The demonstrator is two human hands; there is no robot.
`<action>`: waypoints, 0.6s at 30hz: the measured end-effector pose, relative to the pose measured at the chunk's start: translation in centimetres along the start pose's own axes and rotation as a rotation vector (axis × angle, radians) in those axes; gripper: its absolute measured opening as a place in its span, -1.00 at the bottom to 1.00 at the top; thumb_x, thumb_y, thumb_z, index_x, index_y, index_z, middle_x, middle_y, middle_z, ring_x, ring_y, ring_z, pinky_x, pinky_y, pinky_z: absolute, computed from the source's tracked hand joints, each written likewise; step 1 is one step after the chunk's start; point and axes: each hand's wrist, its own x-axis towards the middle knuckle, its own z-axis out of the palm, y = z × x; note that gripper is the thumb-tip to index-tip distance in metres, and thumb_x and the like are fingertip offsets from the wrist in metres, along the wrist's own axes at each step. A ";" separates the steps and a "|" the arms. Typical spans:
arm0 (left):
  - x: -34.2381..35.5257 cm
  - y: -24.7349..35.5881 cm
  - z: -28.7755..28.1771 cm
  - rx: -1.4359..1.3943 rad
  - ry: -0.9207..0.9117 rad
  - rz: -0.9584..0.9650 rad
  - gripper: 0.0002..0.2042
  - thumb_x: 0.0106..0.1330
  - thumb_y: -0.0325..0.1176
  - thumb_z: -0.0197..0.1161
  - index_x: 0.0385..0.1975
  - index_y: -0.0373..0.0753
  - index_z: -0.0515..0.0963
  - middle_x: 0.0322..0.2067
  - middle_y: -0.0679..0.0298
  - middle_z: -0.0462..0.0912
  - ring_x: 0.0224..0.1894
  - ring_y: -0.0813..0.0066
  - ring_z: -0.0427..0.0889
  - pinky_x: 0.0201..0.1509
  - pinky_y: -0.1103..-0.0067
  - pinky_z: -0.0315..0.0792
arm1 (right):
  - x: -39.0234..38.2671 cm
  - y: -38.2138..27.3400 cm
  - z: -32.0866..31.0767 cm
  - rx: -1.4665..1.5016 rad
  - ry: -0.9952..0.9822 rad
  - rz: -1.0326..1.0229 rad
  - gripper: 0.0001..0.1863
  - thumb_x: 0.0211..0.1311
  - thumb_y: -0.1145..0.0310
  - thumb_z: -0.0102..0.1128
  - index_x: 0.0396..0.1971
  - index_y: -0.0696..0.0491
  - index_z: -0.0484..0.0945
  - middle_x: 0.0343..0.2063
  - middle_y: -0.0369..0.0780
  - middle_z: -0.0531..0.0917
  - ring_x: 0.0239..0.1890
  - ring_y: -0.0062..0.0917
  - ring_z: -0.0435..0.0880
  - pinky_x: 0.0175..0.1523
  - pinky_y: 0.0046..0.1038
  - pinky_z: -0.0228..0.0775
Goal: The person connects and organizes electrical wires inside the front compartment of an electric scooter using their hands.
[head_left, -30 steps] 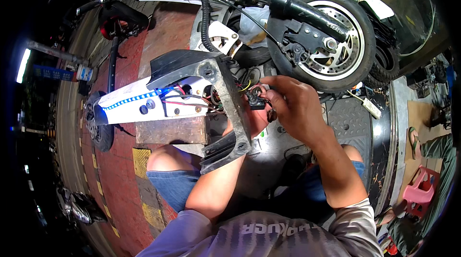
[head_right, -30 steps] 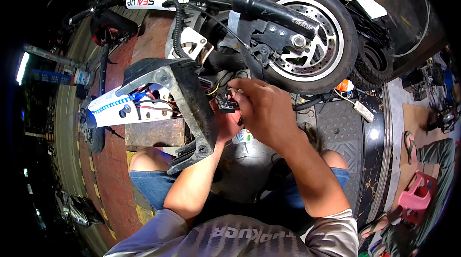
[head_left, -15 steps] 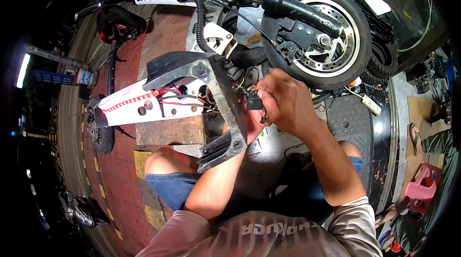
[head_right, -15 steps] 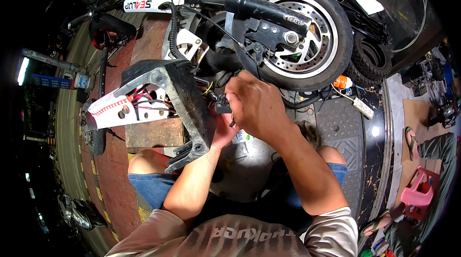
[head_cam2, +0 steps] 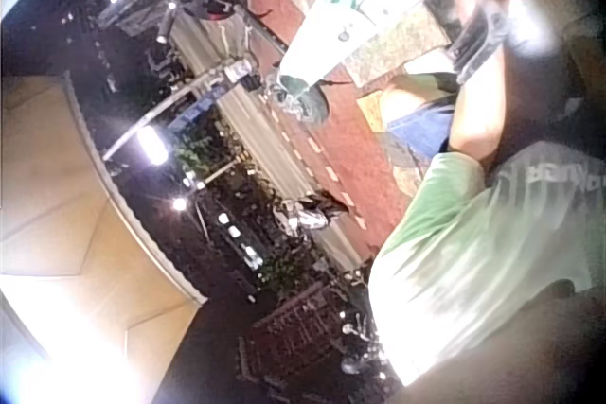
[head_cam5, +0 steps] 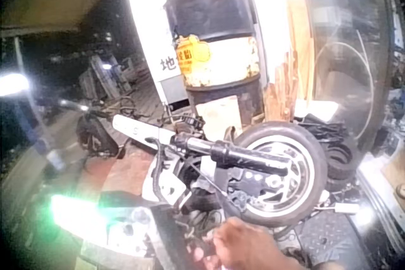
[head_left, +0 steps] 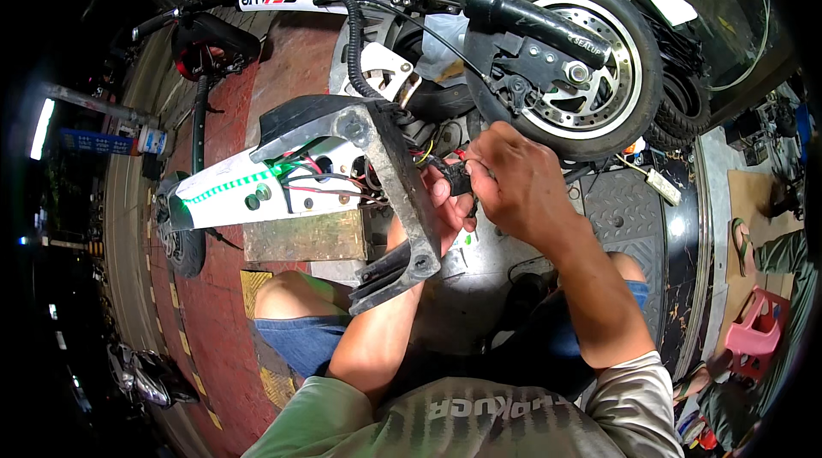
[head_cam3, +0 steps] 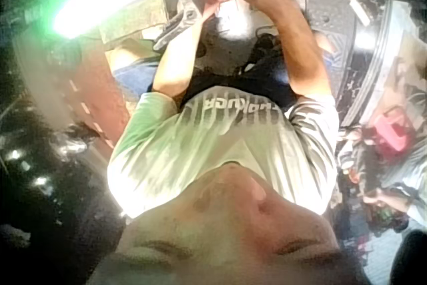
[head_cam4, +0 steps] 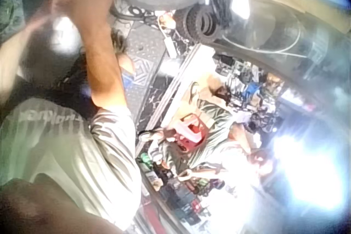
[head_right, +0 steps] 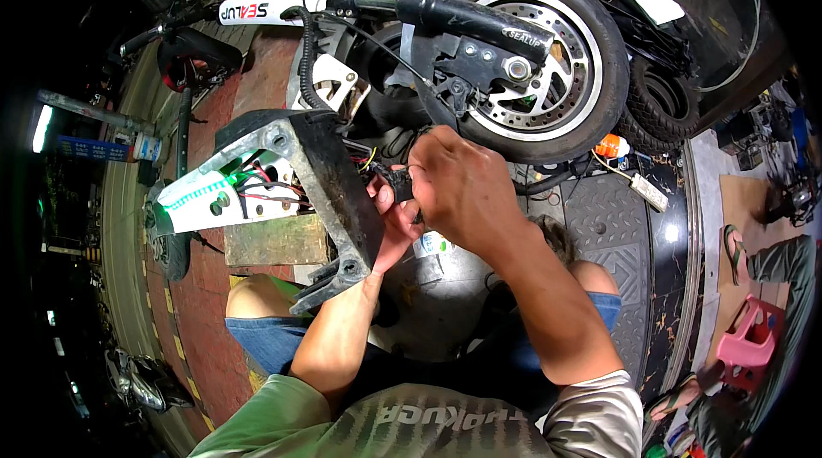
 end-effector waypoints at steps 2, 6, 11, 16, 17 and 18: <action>0.3 -0.2 -0.5 0.056 0.061 0.011 -0.79 0.48 -0.11 0.26 -0.11 -0.09 0.55 -0.44 0.52 0.54 -0.49 0.44 0.62 -0.48 0.36 0.59 | -0.2 0.0 -0.3 0.048 -0.020 0.016 -0.92 0.19 0.42 0.27 -0.36 0.08 0.59 -0.36 -0.13 0.62 -0.35 -0.11 0.68 -0.21 -0.15 0.54; 0.7 -0.3 -1.7 0.161 0.059 0.044 -0.78 0.39 -0.20 0.35 -0.09 -0.11 0.54 -0.36 0.43 0.55 -0.43 0.41 0.67 -0.40 0.29 0.64 | -0.3 -0.3 -2.1 0.239 -0.070 0.131 -0.92 0.15 0.47 0.25 -0.37 0.15 0.60 -0.47 -0.09 0.61 -0.44 -0.14 0.65 -0.26 -0.19 0.49; 1.6 -1.2 -2.5 0.284 -0.124 0.312 -0.61 0.28 -0.20 0.55 0.01 -0.18 0.59 -0.05 0.22 0.63 0.11 0.29 0.61 0.23 0.22 0.55 | -2.4 -1.2 -2.0 0.762 -0.363 0.303 -0.94 0.35 0.52 0.22 -0.33 0.18 0.59 -0.51 -0.35 0.54 -0.45 -0.67 0.45 -0.37 -0.49 0.29; 1.3 -1.2 -3.2 0.276 -0.112 0.330 -0.62 0.24 -0.23 0.57 -0.03 -0.17 0.60 0.01 0.24 0.61 0.19 0.27 0.54 0.30 0.28 0.48 | -2.5 -1.4 -1.8 0.976 -0.483 0.449 -0.95 0.30 0.52 0.22 -0.37 0.17 0.60 -0.58 -0.39 0.53 -0.49 -0.73 0.41 -0.39 -0.50 0.27; 0.9 -1.0 -2.3 0.244 -0.109 0.293 -0.59 0.21 -0.26 0.58 -0.01 -0.15 0.57 -0.01 0.23 0.62 0.11 0.29 0.59 0.21 0.33 0.54 | -2.1 -1.5 -2.4 1.005 -0.490 0.513 -0.94 0.31 0.53 0.22 -0.38 0.17 0.60 -0.57 -0.40 0.53 -0.48 -0.75 0.41 -0.38 -0.52 0.26; 0.6 -0.8 -1.5 0.210 -0.105 0.256 -0.56 0.18 -0.30 0.59 0.01 -0.13 0.55 -0.03 0.21 0.62 0.02 0.30 0.64 0.11 0.37 0.60 | -1.7 -1.5 -3.2 1.032 -0.496 0.577 -0.94 0.31 0.54 0.21 -0.38 0.17 0.60 -0.56 -0.42 0.53 -0.47 -0.76 0.40 -0.38 -0.53 0.25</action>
